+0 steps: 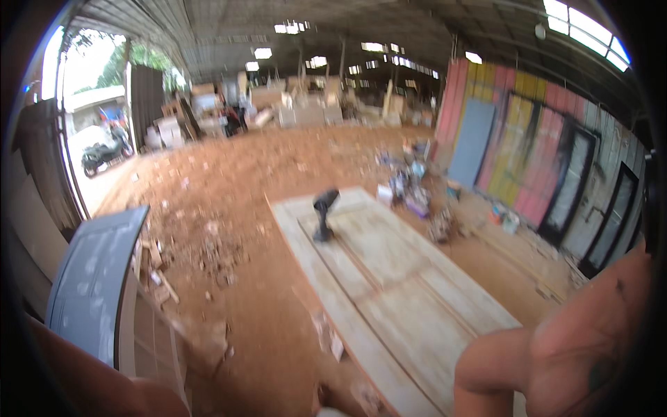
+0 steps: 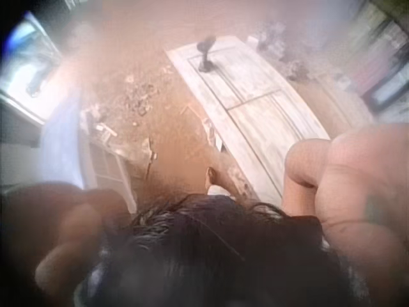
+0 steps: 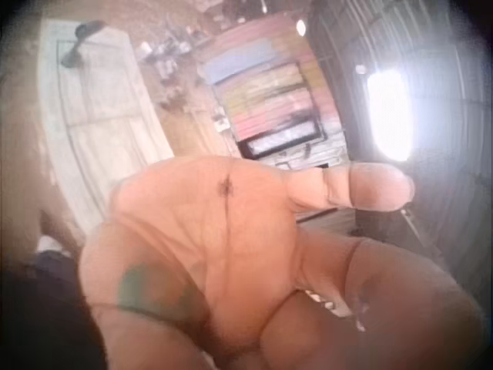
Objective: The person uses a heat gun to dry the surface of a wooden door, then sands the grooves of the door by hand, and finally lifts and rotates the door to inspect its other side.
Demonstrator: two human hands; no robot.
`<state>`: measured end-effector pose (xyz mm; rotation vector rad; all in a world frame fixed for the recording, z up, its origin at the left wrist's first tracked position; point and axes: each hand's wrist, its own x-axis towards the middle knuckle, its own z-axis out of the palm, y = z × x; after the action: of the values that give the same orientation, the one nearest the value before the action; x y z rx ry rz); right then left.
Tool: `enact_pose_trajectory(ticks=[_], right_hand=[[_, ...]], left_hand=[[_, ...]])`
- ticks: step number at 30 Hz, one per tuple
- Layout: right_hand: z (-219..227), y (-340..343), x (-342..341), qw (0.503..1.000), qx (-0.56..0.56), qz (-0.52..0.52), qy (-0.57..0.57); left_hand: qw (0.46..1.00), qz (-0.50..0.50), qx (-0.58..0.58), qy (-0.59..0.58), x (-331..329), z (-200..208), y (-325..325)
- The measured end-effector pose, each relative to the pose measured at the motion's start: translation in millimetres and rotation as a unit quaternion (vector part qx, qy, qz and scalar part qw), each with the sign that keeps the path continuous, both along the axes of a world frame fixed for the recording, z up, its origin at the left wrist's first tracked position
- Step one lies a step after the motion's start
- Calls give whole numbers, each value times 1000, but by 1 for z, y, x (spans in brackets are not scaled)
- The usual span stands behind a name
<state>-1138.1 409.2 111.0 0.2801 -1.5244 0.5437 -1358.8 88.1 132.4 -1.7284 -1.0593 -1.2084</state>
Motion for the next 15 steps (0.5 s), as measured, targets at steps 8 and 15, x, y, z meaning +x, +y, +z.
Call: enact_pose_trajectory(ticks=[8,15], right_hand=[[-26,93,-187,999,11,33,19],[-50,120,-333,997,40,51,43]], left_hand=[[999,16,21,33,-169,0,94],[1000,-9,19,8,-310,-42,137]])
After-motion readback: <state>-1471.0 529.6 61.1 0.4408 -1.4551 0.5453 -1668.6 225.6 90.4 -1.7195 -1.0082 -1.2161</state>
